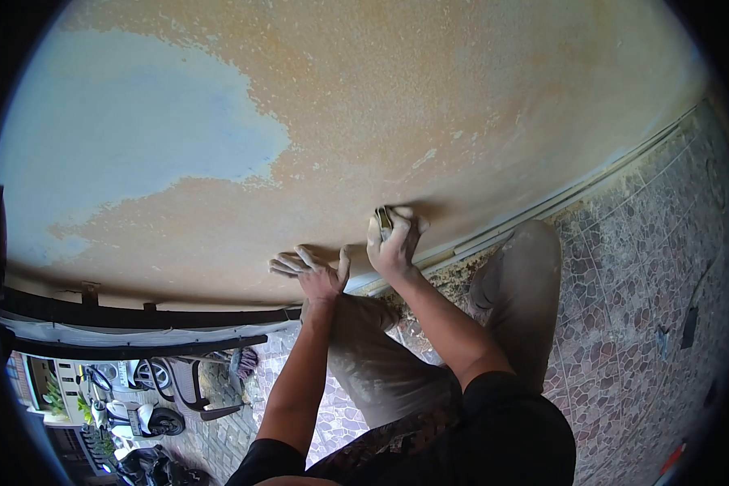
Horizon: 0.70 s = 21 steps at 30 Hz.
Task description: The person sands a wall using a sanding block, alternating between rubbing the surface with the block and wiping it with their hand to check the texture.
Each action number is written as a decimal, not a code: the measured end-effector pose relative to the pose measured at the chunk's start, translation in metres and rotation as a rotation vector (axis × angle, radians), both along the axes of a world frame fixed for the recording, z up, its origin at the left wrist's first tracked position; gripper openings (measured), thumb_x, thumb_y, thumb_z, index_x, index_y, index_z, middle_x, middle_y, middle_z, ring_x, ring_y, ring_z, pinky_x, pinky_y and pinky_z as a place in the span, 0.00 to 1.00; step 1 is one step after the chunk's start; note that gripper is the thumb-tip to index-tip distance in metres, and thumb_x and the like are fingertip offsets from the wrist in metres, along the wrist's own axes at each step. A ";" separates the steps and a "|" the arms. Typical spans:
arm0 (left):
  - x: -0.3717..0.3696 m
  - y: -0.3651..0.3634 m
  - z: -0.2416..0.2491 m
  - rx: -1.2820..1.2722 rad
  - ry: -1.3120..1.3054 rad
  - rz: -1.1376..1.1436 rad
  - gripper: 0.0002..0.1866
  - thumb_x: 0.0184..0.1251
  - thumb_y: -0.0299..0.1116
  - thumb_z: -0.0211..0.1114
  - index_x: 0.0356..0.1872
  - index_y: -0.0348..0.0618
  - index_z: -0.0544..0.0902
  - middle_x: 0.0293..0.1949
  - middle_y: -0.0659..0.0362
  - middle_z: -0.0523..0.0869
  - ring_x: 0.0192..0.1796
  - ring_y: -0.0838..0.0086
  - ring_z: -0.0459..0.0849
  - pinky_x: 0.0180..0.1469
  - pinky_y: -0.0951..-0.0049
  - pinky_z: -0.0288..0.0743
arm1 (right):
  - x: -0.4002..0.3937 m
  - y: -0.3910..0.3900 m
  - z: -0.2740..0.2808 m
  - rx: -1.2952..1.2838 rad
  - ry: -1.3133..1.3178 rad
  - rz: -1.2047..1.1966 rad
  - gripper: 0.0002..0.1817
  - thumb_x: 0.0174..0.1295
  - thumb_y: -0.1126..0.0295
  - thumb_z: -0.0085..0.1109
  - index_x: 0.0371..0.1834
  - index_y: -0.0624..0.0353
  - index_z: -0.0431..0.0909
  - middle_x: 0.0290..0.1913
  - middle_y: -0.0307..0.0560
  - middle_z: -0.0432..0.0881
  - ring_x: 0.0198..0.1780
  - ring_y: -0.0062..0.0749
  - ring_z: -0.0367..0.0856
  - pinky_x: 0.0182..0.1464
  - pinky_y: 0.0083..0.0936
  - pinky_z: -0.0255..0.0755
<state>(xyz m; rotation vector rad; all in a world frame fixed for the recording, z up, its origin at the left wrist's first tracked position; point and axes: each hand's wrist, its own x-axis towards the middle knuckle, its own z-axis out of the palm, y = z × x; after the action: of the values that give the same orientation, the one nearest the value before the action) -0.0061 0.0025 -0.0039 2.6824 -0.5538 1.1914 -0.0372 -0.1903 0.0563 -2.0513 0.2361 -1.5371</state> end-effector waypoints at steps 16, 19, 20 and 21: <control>-0.003 0.004 0.004 0.044 0.000 0.015 0.64 0.59 0.69 0.69 0.82 0.37 0.45 0.77 0.17 0.33 0.75 0.09 0.27 0.69 0.11 0.27 | 0.010 0.004 0.069 -0.012 -0.104 -0.018 0.19 0.61 0.75 0.68 0.52 0.57 0.72 0.42 0.45 0.77 0.42 0.39 0.77 0.51 0.44 0.59; -0.005 0.004 0.004 0.037 0.049 0.029 0.65 0.59 0.70 0.68 0.83 0.39 0.42 0.77 0.18 0.32 0.75 0.11 0.26 0.68 0.11 0.25 | 0.017 0.006 0.085 0.094 -0.240 -0.026 0.20 0.61 0.75 0.68 0.53 0.57 0.71 0.43 0.45 0.77 0.42 0.39 0.76 0.51 0.45 0.59; -0.002 0.004 0.005 0.039 -0.033 -0.024 0.65 0.59 0.69 0.69 0.83 0.39 0.42 0.77 0.18 0.32 0.76 0.11 0.26 0.68 0.10 0.26 | 0.014 0.006 0.063 -0.004 -0.197 -0.019 0.19 0.62 0.76 0.67 0.54 0.58 0.71 0.45 0.47 0.77 0.43 0.40 0.75 0.51 0.44 0.59; 0.000 0.002 0.007 0.037 -0.035 -0.026 0.65 0.59 0.69 0.69 0.83 0.39 0.42 0.77 0.18 0.32 0.76 0.11 0.26 0.68 0.10 0.26 | 0.009 0.008 0.035 -0.096 -0.148 -0.011 0.19 0.63 0.77 0.67 0.54 0.59 0.70 0.47 0.49 0.76 0.45 0.42 0.75 0.52 0.44 0.60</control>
<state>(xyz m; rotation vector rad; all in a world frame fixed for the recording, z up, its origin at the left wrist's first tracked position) -0.0062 0.0045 0.0031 2.6806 -0.6191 1.2362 -0.0279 -0.1821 0.0914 -2.0000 0.1195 -1.7284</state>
